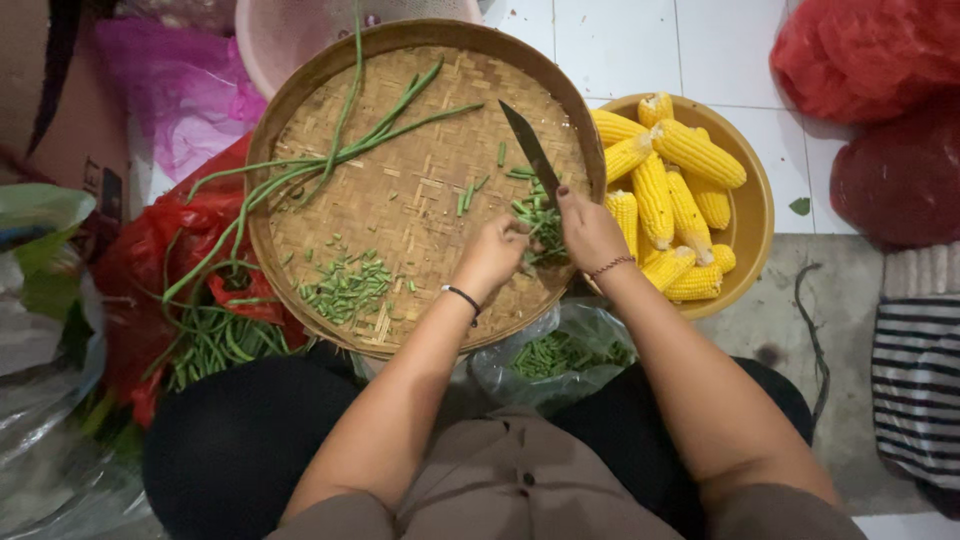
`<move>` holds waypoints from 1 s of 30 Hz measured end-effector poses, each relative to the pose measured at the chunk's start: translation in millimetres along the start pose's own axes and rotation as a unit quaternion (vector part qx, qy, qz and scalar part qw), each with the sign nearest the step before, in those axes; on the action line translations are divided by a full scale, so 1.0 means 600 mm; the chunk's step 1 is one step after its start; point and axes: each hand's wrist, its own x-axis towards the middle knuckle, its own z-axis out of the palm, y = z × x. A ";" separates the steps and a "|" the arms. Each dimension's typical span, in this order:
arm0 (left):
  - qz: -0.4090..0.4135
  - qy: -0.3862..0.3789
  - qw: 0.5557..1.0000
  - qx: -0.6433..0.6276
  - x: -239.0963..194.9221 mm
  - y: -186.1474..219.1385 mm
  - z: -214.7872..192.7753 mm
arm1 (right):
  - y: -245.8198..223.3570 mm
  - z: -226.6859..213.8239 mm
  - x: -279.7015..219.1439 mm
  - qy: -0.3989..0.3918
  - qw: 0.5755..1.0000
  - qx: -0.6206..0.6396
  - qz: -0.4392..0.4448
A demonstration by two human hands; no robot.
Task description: The person sits on the floor and uses a knife to chop long green beans into small pieces on a round woven tray. The chopped pieces accumulate on the tray as the person continues cutting.
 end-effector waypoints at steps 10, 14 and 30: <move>0.182 0.164 0.948 0.204 -0.009 -0.012 -0.002 | -0.031 0.021 -0.053 -0.034 0.985 -0.099 -0.136; 0.145 0.168 0.962 0.159 -0.025 -0.015 0.002 | -0.031 0.032 -0.059 0.004 0.976 -0.104 -0.191; 0.043 0.207 0.854 0.475 -0.070 -0.023 -0.177 | -0.004 0.019 -0.027 -0.029 0.989 -0.075 -0.125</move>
